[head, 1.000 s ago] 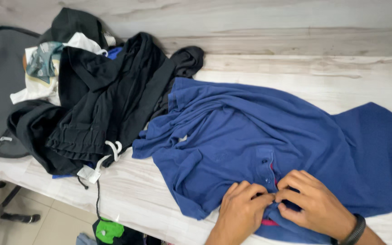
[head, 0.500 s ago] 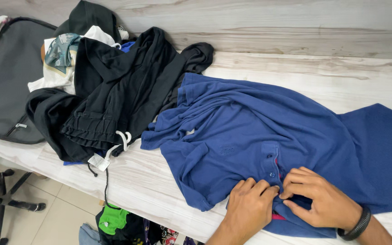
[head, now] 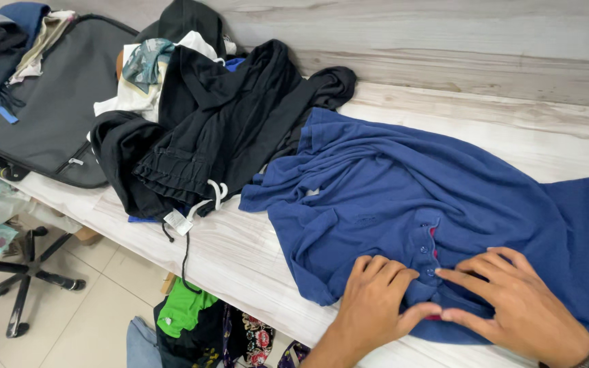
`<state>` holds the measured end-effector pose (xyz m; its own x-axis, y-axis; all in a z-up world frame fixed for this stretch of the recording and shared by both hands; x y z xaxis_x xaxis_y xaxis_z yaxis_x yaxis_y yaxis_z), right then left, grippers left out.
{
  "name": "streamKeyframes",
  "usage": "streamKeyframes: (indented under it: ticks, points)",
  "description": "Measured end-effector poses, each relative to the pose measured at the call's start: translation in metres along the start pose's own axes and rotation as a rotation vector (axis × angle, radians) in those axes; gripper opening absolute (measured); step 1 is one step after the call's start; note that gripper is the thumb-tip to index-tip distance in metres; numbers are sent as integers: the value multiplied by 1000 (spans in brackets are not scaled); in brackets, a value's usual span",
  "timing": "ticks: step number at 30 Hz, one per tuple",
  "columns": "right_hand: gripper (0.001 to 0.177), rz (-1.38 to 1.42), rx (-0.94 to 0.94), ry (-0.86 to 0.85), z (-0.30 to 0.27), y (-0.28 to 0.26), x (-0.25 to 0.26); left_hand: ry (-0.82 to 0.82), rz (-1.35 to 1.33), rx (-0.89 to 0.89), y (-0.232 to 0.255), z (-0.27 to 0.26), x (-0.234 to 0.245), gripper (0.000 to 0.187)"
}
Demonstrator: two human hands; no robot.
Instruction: The person buttons a blue polo shirt, folds its sleeves and body into a compact rectangle, and places it into a suitcase before beginning to unfold a pair of black trousers.
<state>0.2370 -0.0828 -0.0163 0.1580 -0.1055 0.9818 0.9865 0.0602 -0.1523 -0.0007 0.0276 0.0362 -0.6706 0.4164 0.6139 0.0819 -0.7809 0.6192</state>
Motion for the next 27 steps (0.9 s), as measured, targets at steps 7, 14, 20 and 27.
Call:
streamKeyframes:
  ticks: [7, 14, 20, 27]
  points:
    - [64, -234, 2, 146, -43, 5, -32, -63, 90, 13, -16, -25, 44, 38]
    - [35, 127, -354, 251, -76, 19, -19, 45, -51, 96, -11, -22, 58, 23]
    - [44, 308, 59, 315, -71, 31, -9, -56, -214, 179, -19, -29, 80, 35]
    - [90, -449, -233, 231, -69, 50, -47, -120, 328, 459, -68, -51, 98, 71]
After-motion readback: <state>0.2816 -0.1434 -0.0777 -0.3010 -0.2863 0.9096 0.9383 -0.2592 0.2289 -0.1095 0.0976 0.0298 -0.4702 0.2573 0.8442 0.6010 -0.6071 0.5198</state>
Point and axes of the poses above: each hand's wrist, its own z-axis towards the middle knuckle, its own x-axis out of the back of the hand, y = z × x, the point moved 1 cm from there along z, towards the middle knuckle, and after that the axes turned 11 degrees about -z, right-handed, at the moved point
